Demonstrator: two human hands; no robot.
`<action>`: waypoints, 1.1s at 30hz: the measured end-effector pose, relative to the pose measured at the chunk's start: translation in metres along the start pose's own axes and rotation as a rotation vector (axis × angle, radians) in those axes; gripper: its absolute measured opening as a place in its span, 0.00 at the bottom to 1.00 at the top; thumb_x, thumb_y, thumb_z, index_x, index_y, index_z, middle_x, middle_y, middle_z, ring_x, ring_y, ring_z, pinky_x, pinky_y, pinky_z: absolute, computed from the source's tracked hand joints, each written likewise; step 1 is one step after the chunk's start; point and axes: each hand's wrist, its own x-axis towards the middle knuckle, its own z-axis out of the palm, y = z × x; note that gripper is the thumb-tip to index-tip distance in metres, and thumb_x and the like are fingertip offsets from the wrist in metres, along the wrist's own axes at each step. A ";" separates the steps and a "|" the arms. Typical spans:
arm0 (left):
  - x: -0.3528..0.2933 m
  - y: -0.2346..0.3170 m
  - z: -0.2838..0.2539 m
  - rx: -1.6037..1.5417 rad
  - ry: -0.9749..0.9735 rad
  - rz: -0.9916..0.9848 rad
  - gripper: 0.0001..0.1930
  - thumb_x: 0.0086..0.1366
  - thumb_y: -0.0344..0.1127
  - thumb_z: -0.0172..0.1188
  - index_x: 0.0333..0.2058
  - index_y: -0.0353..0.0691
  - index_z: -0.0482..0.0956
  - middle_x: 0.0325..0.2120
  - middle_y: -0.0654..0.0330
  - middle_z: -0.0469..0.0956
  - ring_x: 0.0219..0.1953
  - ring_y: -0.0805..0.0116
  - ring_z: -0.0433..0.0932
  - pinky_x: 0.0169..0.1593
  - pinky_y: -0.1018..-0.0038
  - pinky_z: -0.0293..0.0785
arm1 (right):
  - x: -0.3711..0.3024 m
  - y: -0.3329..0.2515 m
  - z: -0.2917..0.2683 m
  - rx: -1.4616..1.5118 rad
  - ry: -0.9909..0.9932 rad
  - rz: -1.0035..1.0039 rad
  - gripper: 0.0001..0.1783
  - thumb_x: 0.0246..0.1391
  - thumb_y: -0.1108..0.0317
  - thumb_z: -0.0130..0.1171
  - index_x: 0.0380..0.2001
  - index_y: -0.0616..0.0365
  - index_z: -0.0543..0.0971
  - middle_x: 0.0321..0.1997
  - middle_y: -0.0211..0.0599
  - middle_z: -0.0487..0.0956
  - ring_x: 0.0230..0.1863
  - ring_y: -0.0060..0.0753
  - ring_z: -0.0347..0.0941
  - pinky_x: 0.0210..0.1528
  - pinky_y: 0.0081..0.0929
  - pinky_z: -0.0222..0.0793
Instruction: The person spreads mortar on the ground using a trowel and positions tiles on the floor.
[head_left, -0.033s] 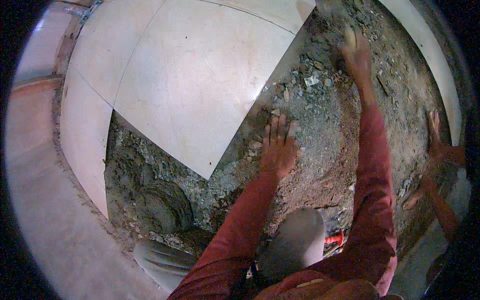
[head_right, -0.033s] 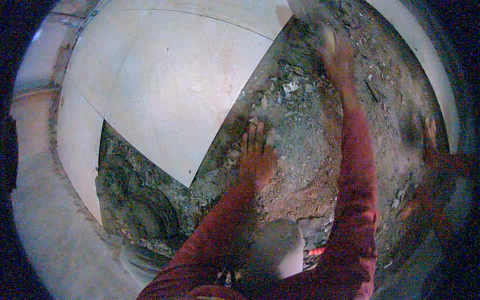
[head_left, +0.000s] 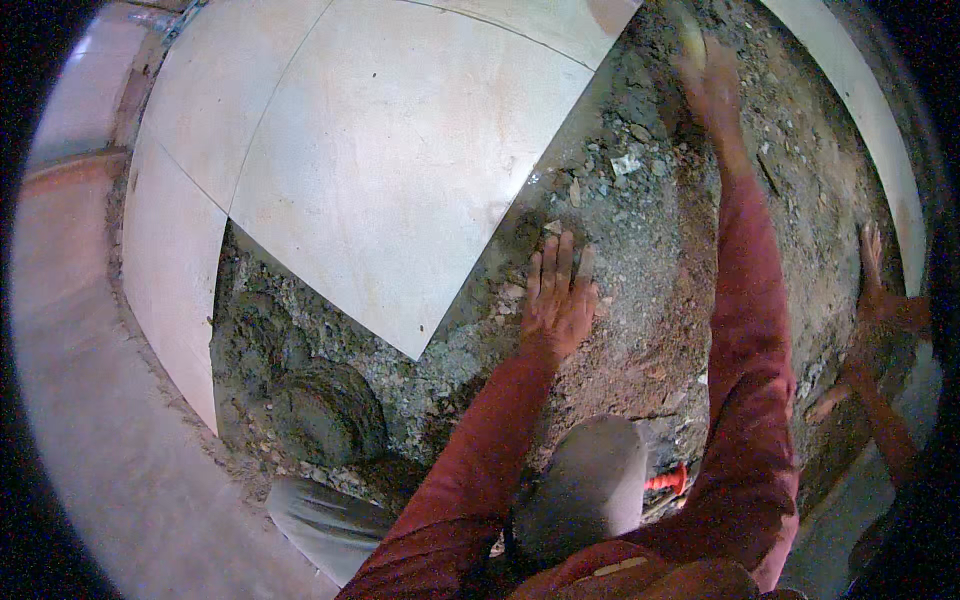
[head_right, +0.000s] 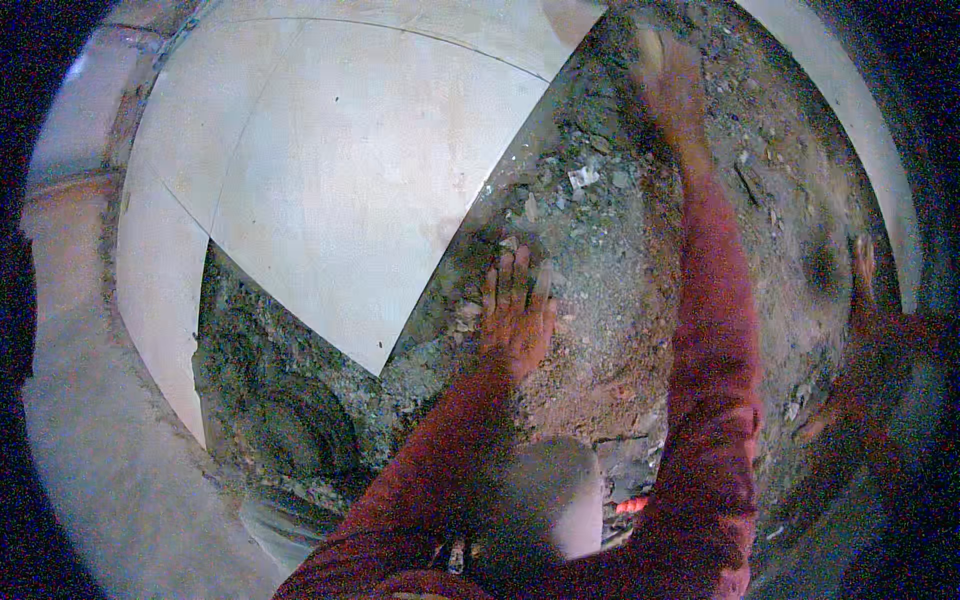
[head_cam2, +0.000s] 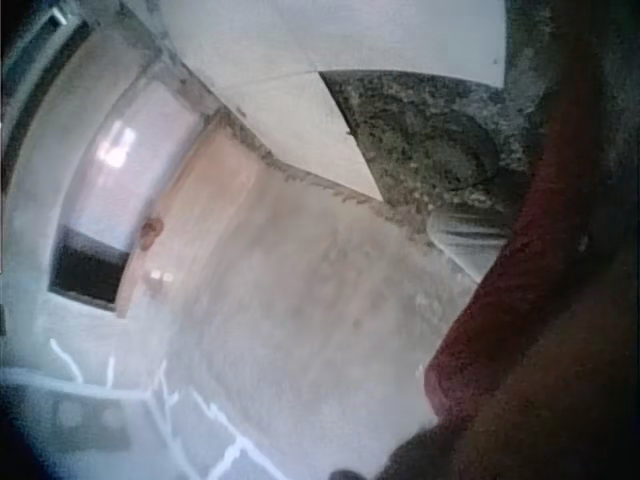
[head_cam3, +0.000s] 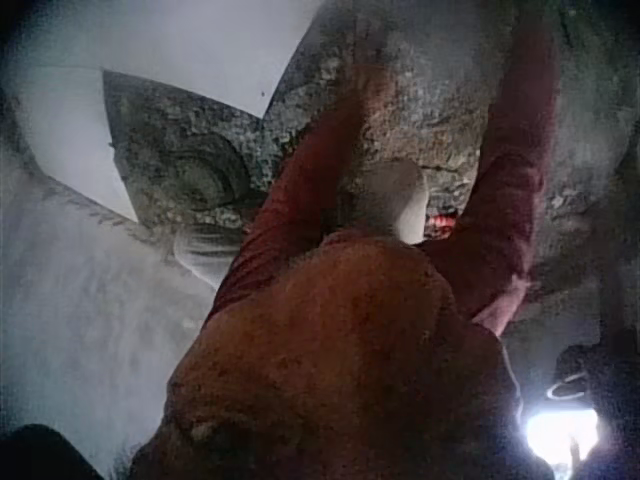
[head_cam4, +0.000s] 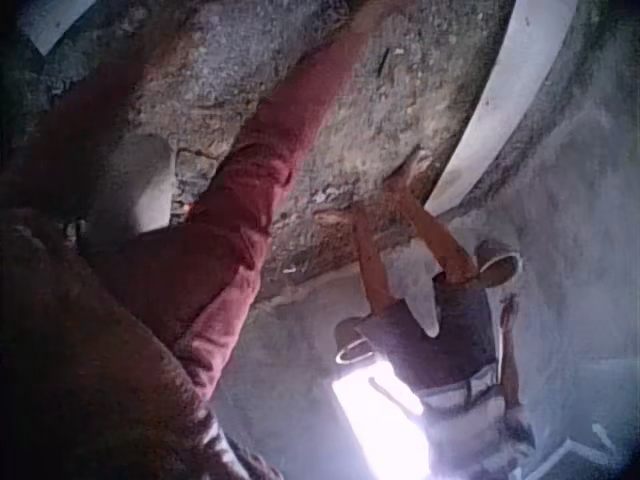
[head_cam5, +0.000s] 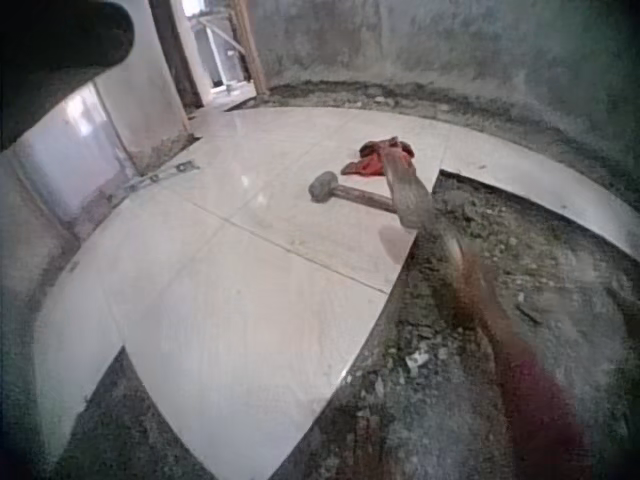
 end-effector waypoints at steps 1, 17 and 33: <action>-0.001 0.001 -0.002 0.000 0.049 0.025 0.30 0.69 0.43 0.54 0.66 0.40 0.64 0.71 0.43 0.53 0.74 0.43 0.50 0.73 0.47 0.44 | 0.038 0.001 0.017 -0.132 0.027 -0.082 0.32 0.57 0.54 0.60 0.59 0.62 0.70 0.53 0.54 0.76 0.52 0.55 0.73 0.54 0.45 0.69; -0.001 0.002 0.001 0.010 0.045 -0.032 0.33 0.64 0.44 0.59 0.67 0.47 0.64 0.72 0.48 0.53 0.75 0.47 0.48 0.75 0.51 0.40 | 0.157 -0.035 0.110 0.102 -0.175 -0.034 0.30 0.53 0.53 0.61 0.55 0.59 0.73 0.44 0.55 0.81 0.47 0.59 0.78 0.47 0.51 0.73; -0.014 -0.005 0.018 0.010 0.232 0.044 0.29 0.68 0.45 0.55 0.66 0.45 0.66 0.71 0.46 0.54 0.73 0.45 0.50 0.74 0.50 0.45 | -0.167 -0.068 -0.133 0.569 -0.338 0.502 0.25 0.60 0.53 0.62 0.53 0.57 0.73 0.35 0.32 0.78 0.29 0.24 0.73 0.30 0.27 0.70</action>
